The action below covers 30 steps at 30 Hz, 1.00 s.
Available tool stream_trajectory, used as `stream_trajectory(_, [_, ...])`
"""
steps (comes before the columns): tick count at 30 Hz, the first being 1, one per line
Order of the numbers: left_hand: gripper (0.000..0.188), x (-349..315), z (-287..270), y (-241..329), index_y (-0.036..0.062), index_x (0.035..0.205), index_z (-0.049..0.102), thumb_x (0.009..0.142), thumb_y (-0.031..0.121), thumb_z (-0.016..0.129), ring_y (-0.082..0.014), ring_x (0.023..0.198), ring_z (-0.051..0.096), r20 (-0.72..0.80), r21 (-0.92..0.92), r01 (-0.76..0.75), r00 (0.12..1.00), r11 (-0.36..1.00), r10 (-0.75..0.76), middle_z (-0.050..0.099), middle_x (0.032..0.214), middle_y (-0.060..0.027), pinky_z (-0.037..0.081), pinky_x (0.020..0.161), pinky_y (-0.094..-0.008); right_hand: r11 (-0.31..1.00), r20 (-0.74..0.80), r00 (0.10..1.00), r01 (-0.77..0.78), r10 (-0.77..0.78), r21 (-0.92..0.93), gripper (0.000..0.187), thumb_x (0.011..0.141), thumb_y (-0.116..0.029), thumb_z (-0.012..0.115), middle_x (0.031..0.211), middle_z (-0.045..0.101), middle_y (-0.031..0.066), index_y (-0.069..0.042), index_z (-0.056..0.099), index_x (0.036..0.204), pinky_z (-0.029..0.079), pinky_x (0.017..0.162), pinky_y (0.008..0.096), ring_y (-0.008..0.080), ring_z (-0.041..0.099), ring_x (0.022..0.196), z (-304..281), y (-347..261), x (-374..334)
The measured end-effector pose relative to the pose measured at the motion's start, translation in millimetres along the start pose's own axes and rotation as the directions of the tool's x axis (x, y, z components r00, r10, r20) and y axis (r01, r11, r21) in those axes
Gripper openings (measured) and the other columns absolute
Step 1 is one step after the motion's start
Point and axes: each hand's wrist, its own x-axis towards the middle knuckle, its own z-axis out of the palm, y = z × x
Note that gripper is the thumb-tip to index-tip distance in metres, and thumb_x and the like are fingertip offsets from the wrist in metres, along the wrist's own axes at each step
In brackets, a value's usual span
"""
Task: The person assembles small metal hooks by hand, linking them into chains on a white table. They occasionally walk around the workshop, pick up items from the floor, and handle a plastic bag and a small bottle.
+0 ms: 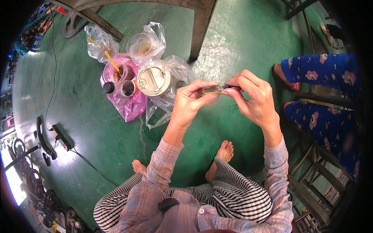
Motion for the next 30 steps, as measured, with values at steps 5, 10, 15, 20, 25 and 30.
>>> stream_trajectory(5, [0.030,-4,1,-2,-0.0001,0.109,0.065,0.080,-0.001,0.070,-0.0119,0.085,0.063,-0.003,0.012,0.051,0.999,0.999,-0.051,0.065,0.095,-0.0046,0.050,0.071,-0.0234,0.977,0.146,0.989,0.013,0.019,-0.213,0.021,0.080,-0.024,0.069,0.071,0.053,0.0058,-0.006,0.058,0.081,0.042,0.048,0.0350,0.0234,0.055,0.058,-2,2,-5])
stream_trajectory(10, [0.030,-5,1,-4,0.0001,0.109,0.065,0.079,0.000,0.071,-0.0097,0.084,0.061,0.013,-0.007,0.044,0.999,0.999,-0.044,0.065,0.095,-0.0036,0.049,0.072,-0.0225,0.987,0.192,0.979,-0.034,0.064,-0.154,0.025,0.083,-0.029,0.065,0.071,0.051,0.0056,-0.007,0.053,0.089,0.042,0.051,0.0382,0.0258,0.058,0.064,-1,-7,-8])
stream_trajectory(15, [0.030,-7,-3,-7,-0.0003,0.108,0.066,0.078,-0.002,0.071,-0.0113,0.093,0.061,-0.003,-0.018,0.125,0.992,0.992,-0.125,0.063,0.099,-0.0041,0.050,0.081,-0.0243,0.940,0.300,0.950,0.020,0.088,-0.341,0.020,0.086,-0.025,0.061,0.075,0.054,0.0067,-0.008,0.052,0.088,0.044,0.052,0.0385,0.0265,0.059,0.066,-1,-3,-8])
stream_trajectory(20, [0.031,-14,-7,-16,-0.0017,0.110,0.065,0.079,-0.003,0.070,-0.0113,0.089,0.061,0.019,0.008,0.104,0.994,0.995,-0.104,0.062,0.101,-0.0041,0.051,0.079,-0.0236,0.963,0.304,0.951,0.037,0.047,-0.266,0.020,0.089,-0.024,0.057,0.071,0.052,0.0088,-0.006,0.050,0.083,0.042,0.052,0.0398,0.0288,0.056,0.060,11,0,-18])
stream_trajectory(25, [0.031,-23,-11,-28,0.0005,0.108,0.067,0.078,-0.004,0.071,-0.0123,0.087,0.062,-0.071,0.350,-0.086,0.990,0.933,0.118,0.062,0.101,-0.0052,0.052,0.076,-0.0247,0.949,0.239,0.939,-0.283,0.245,0.137,0.029,0.092,-0.018,0.055,0.060,0.043,0.0152,-0.002,0.043,0.071,0.036,0.050,0.0417,0.0334,0.049,0.053,43,13,-34])
stream_trajectory(30, [0.034,-35,-17,-20,0.0044,0.105,0.068,0.072,-0.001,0.075,-0.0134,0.074,0.062,-0.008,0.785,-0.294,0.875,0.545,0.484,0.065,0.085,-0.0056,0.051,0.064,-0.0262,0.966,0.207,0.950,-0.251,0.235,0.056,0.023,0.091,-0.015,0.055,0.062,0.047,0.0133,-0.001,0.047,0.073,0.040,0.051,0.0411,0.0310,0.052,0.054,61,6,-36])
